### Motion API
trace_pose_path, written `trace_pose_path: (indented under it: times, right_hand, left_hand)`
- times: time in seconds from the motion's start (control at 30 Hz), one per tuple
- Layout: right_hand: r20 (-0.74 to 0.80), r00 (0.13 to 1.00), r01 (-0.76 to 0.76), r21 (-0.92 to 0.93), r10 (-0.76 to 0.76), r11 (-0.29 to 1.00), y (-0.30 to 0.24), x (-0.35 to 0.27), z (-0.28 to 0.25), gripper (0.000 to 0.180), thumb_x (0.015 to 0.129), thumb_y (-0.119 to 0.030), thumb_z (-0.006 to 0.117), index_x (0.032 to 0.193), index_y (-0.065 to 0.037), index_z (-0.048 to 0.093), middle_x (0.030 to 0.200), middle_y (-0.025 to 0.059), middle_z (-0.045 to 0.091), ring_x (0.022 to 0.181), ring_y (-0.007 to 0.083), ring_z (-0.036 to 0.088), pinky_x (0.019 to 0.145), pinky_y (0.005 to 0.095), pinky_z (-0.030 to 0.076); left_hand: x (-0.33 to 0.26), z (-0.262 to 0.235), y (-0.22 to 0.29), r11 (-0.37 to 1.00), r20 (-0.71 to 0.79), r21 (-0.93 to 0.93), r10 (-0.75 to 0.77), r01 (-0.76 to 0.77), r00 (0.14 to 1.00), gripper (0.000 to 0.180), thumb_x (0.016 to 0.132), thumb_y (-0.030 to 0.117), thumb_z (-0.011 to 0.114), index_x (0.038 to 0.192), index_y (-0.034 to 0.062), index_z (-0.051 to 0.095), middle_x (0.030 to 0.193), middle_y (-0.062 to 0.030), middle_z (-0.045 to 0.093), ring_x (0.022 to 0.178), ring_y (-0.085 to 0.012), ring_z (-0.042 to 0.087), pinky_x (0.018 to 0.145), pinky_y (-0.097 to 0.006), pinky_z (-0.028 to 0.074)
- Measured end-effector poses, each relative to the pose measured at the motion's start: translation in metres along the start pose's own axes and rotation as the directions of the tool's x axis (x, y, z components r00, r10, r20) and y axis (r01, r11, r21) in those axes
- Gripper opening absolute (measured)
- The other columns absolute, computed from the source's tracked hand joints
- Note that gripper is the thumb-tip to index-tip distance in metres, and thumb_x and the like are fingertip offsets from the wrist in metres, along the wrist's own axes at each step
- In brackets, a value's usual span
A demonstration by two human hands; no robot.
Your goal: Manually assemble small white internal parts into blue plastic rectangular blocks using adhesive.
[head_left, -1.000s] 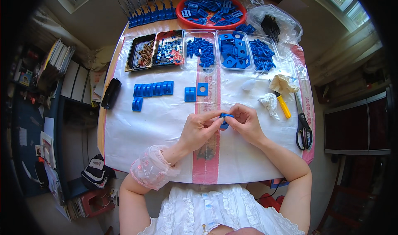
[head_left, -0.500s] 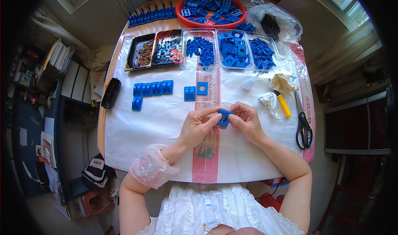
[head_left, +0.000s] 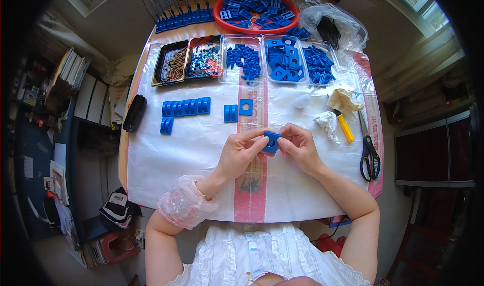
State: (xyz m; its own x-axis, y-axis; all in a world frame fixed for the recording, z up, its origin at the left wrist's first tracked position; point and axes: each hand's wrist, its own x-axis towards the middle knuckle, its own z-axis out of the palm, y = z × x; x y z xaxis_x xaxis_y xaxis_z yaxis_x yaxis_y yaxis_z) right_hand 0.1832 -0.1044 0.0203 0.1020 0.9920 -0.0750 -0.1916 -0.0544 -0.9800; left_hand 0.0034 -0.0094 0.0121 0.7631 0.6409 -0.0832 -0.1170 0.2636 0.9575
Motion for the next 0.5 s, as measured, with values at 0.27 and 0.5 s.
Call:
trace_pose_path:
  times: [0.27,0.5]
  right_hand:
    - [0.051,0.993,0.108,-0.102,-0.103,0.989,0.011,0.002,0.0,0.022,0.083,-0.003,0.066,0.103,-0.003,0.054,0.091,0.0008,0.059,0.08,0.0049,0.058,0.064,0.0195,0.045]
    - [0.047,0.993,0.112,-0.116,-0.107,0.987,0.011,0.003,0.0,0.023,0.083,-0.002,0.067,0.102,-0.003,0.054,0.09,0.0001,0.059,0.081,0.0041,0.057,0.063,0.0191,0.044]
  left_hand:
    - [-0.001,0.002,0.011,0.999,-0.006,-0.011,-0.031,0.031,1.0,0.03,0.098,0.012,0.058,0.124,-0.0011,0.063,0.099,-0.0094,0.071,0.081,-0.0156,0.071,0.065,-0.024,0.058]
    - [-0.002,0.002,0.012,1.0,-0.002,0.02,-0.02,0.02,1.0,0.028,0.097,0.012,0.059,0.123,0.001,0.064,0.099,-0.0084,0.071,0.081,-0.0151,0.071,0.065,-0.023,0.057]
